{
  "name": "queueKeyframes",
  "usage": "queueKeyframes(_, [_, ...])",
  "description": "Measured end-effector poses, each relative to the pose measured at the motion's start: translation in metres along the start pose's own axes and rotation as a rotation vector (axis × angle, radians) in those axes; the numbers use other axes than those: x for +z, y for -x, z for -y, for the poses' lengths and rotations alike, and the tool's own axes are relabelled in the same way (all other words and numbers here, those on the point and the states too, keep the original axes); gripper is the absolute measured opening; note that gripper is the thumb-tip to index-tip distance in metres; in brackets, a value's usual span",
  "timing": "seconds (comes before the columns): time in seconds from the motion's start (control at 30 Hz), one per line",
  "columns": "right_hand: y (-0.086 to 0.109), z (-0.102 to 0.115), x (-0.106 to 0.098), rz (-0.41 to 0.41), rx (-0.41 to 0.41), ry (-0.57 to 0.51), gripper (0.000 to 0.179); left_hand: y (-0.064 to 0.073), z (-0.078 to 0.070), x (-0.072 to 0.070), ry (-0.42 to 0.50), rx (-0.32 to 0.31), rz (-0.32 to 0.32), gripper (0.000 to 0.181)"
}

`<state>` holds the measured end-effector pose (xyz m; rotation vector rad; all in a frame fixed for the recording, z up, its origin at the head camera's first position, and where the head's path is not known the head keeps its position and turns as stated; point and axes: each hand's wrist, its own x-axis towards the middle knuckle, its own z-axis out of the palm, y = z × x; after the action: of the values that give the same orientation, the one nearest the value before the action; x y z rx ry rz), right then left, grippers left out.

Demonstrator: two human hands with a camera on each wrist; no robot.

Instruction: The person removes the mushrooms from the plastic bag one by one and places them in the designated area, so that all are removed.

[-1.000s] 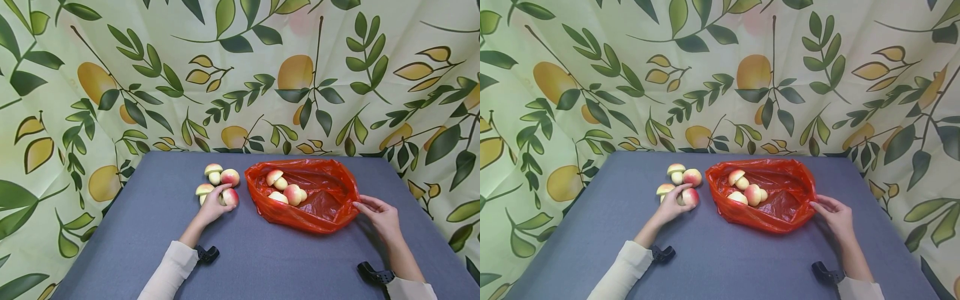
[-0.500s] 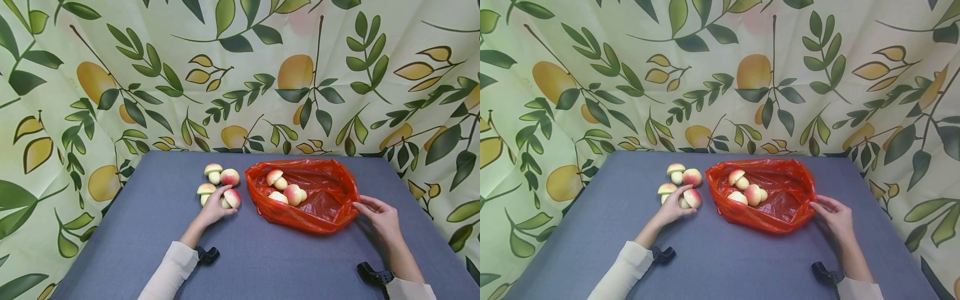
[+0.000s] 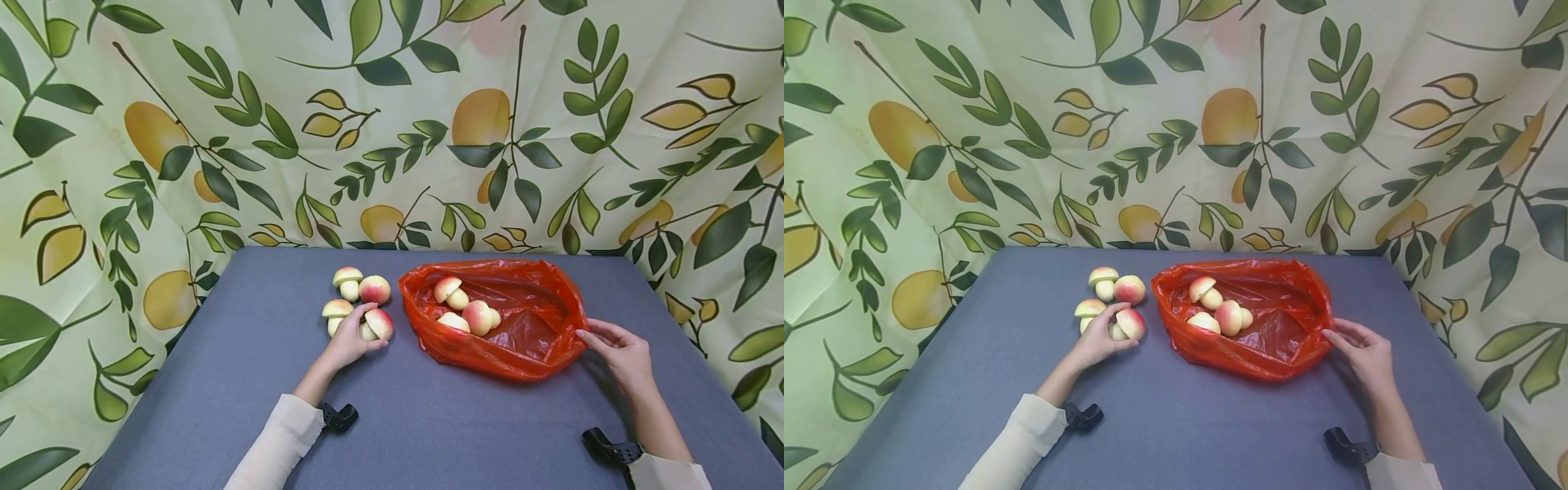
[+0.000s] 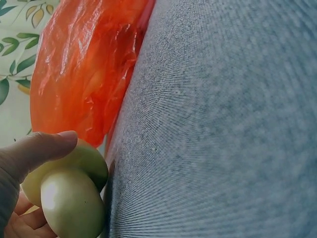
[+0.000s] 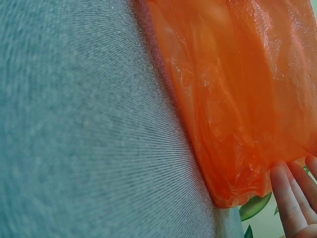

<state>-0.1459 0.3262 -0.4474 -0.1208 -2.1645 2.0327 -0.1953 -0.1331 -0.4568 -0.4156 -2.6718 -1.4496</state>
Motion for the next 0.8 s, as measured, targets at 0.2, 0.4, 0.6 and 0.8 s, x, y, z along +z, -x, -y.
queueKeyframes(0.2, [0.0, -0.001, -0.001, 0.006, -0.013, -0.008, 0.025, -0.001, -0.001, 0.001, 0.004, 0.014, -0.003, 0.072])
queueKeyframes(0.4, [0.002, -0.002, -0.001, 0.008, -0.035, -0.023, 0.025, 0.0, -0.004, 0.0, -0.005, 0.037, -0.002, 0.072])
queueKeyframes(0.6, [0.002, -0.001, -0.001, 0.008, -0.042, -0.018, 0.025, 0.0, -0.008, -0.001, 0.003, 0.042, 0.001, 0.073])
queueKeyframes(0.8, [0.003, 0.0, -0.001, 0.009, -0.037, -0.018, 0.025, 0.001, -0.011, 0.0, 0.005, 0.058, -0.01, 0.071])
